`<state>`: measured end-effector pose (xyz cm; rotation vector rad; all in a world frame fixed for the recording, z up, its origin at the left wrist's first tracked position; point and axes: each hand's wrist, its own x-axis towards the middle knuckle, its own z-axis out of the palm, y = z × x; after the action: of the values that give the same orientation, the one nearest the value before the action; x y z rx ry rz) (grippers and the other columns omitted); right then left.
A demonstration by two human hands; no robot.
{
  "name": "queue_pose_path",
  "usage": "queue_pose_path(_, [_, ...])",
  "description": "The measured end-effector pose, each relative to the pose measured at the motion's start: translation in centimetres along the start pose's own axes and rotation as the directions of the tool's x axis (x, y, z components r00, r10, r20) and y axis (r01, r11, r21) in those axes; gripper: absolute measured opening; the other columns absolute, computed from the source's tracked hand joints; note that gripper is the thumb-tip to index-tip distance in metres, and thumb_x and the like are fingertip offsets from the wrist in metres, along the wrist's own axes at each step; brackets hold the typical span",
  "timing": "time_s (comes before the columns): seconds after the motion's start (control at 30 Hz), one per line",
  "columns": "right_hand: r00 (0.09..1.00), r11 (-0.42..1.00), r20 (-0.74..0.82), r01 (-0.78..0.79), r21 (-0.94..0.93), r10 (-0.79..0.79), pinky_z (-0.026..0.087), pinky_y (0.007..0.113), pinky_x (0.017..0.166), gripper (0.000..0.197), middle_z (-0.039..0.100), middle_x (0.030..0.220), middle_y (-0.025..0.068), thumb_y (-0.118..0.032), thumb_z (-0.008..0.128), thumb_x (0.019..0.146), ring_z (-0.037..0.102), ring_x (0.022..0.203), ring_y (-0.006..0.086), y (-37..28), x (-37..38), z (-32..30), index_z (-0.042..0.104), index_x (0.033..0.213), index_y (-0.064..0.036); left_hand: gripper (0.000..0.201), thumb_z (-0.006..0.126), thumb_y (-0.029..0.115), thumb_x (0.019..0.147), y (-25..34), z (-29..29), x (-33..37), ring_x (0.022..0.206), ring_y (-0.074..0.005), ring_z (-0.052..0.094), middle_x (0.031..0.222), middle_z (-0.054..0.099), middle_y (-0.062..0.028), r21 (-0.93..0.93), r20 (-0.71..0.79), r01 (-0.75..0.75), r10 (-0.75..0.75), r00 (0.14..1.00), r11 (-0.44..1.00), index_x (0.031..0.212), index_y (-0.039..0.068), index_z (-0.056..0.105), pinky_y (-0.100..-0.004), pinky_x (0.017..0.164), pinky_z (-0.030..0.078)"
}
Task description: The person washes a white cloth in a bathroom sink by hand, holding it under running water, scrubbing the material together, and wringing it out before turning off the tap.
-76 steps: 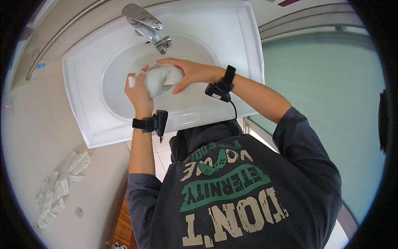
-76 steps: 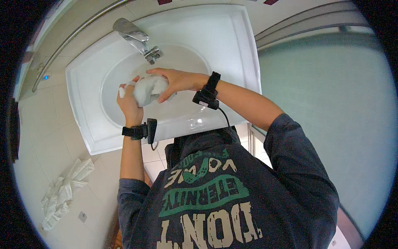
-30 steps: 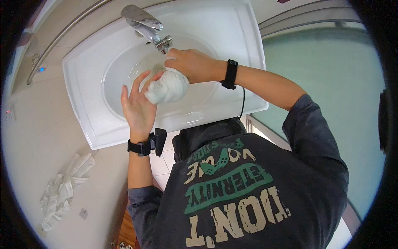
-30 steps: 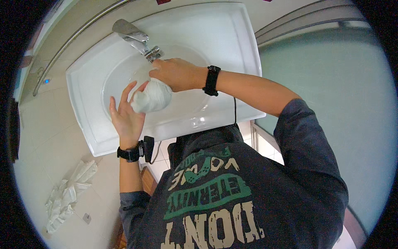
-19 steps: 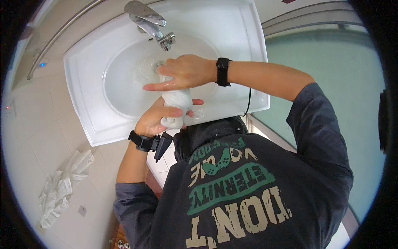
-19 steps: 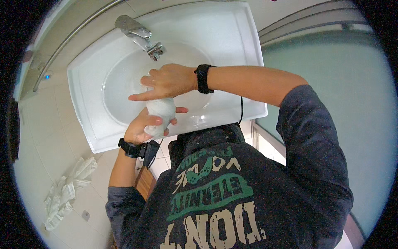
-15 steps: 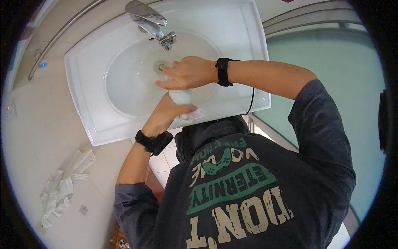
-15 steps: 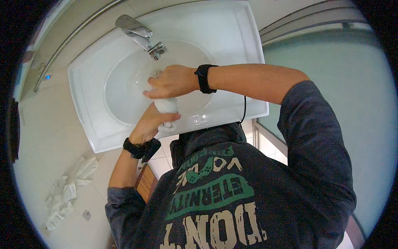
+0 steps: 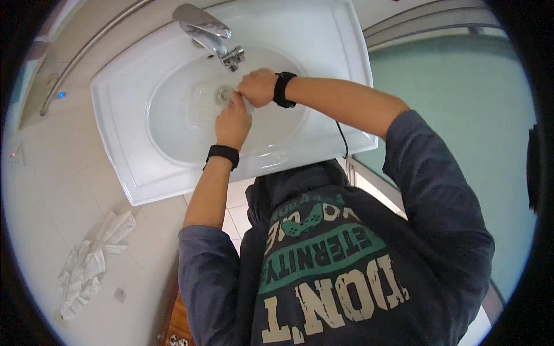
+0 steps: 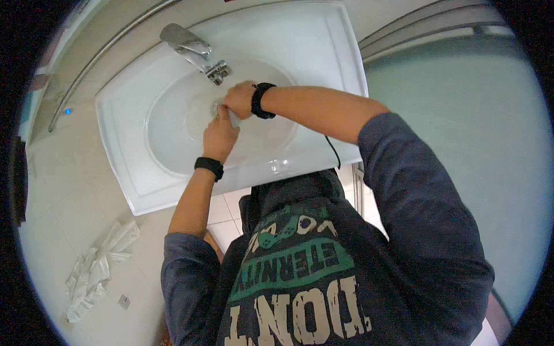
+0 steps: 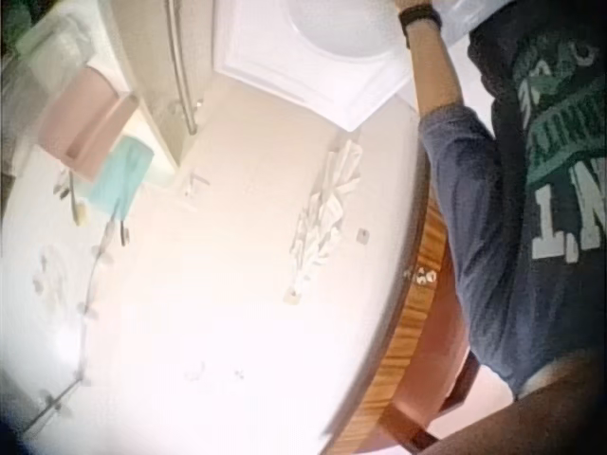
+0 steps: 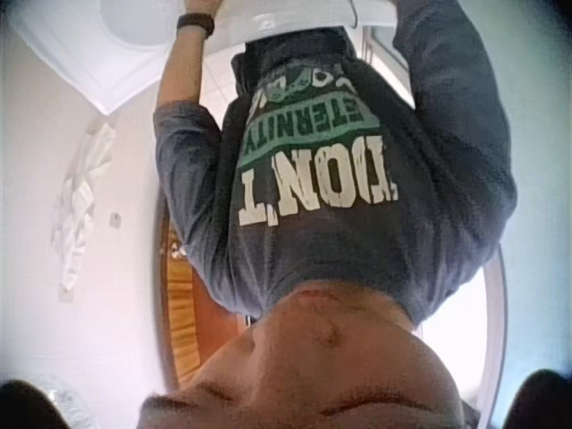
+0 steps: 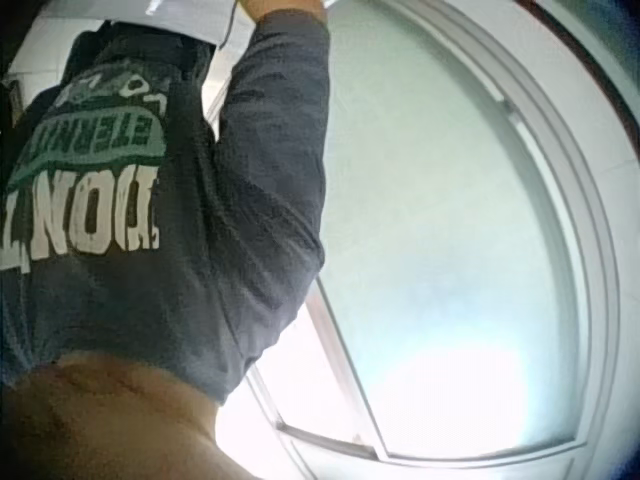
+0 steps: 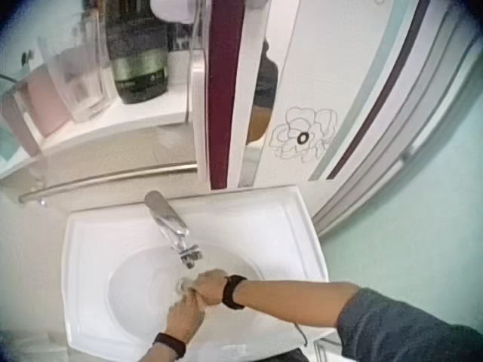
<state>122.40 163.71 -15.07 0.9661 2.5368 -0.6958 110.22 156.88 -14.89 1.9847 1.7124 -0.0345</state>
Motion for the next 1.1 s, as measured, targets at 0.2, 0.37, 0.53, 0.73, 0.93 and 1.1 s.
queue_pose_path(0.2, [0.815, 0.980, -0.547, 0.128, -0.150, -0.190, 0.047, 0.036, 0.050, 0.009, 0.057, 0.072, 0.0136, -0.012, 0.056, 0.069, 0.060, 0.061, 0.0271, 0.1, -2.5, -1.0, 0.059, 0.076, -0.0080, 0.049, 0.063, 0.025, 0.074, -1.6, -1.2, -1.9, 0.089, -0.0297, 0.056, 0.096, 0.058, -0.0176, -0.767, -0.035, 0.020, -0.073, 0.997, 0.641, 0.111, 0.000, 0.043, -0.0376, 0.075, 0.044])
queue_pose_path(0.37, [0.617, 0.914, -0.729, -0.039, -0.403, -0.296, 0.042, 0.027, 0.045, 0.018, 0.048, 0.078, 0.0055, -0.012, 0.058, 0.066, 0.052, 0.059, 0.0167, -1.1, -3.5, -2.9, 0.053, 0.083, -0.0109, 0.057, 0.046, 0.047, 0.085, 0.6, -3.1, -4.2, 0.109, -0.0294, 0.047, 0.113, 0.052, -0.0109, -0.754, 0.426, 0.300, -0.086, 0.901, -0.585, 0.123, 0.005, 0.040, -0.0425, 0.095, 0.033])
queue_pose_path(0.53, [0.626, 0.956, -0.743, 0.015, -0.294, -0.238, 0.041, 0.027, 0.045, 0.026, 0.048, 0.078, 0.0061, -0.010, 0.058, 0.066, 0.052, 0.058, 0.0173, -3.1, -3.5, -2.1, 0.054, 0.092, -0.0095, 0.043, 0.049, 0.031, 0.085, -0.2, -3.3, -2.3, 0.110, -0.0307, 0.045, 0.117, 0.049, -0.0109, -0.732, 0.236, -0.004, -0.258, 0.937, -0.682, 0.117, 0.003, 0.042, -0.0430, 0.095, 0.034])
queue_pose_path(0.73, [0.764, 0.994, -0.639, -0.021, 0.111, 0.087, 0.045, 0.039, 0.049, 0.035, 0.053, 0.078, 0.0146, -0.007, 0.061, 0.064, 0.057, 0.057, 0.0299, -3.7, -3.9, -3.8, 0.052, 0.097, -0.0009, 0.006, 0.050, -0.002, 0.074, 2.7, -6.6, -1.0, 0.092, -0.0288, 0.058, 0.099, 0.057, -0.0225, -0.938, -0.238, -0.341, -0.598, 0.766, -0.062, 0.079, -0.004, 0.047, -0.0344, 0.080, 0.046])
queue_pose_path(0.93, [0.813, 0.684, -0.573, 0.476, 0.553, -0.102, 0.047, 0.043, 0.060, 0.014, 0.059, 0.067, 0.0202, -0.009, 0.059, 0.059, 0.058, 0.062, 0.0361, -3.4, -2.8, -6.4, 0.057, 0.070, 0.0012, 0.014, 0.048, -0.007, 0.069, 3.9, -11.8, -1.5, 0.088, -0.0242, 0.060, 0.095, 0.060, -0.0181, -0.636, -0.649, -0.394, -0.183, 0.739, 0.663, 0.082, -0.009, 0.052, -0.0331, 0.079, 0.048])
queue_pose_path(1.1, [0.881, 0.447, -0.333, 0.460, 0.767, -0.335, 0.043, 0.028, 0.055, 0.018, 0.052, 0.058, 0.0067, -0.004, 0.060, 0.057, 0.051, 0.059, 0.0161, -4.3, -3.1, -9.1, 0.053, 0.073, 0.0005, 0.012, 0.054, -0.002, 0.062, 4.5, -14.7, -3.6, 0.066, -0.0136, 0.059, 0.073, 0.062, -0.0073, -0.518, -0.691, -0.433, -0.064, 0.720, 0.737, 0.073, -0.002, 0.058, -0.0228, 0.065, 0.045])
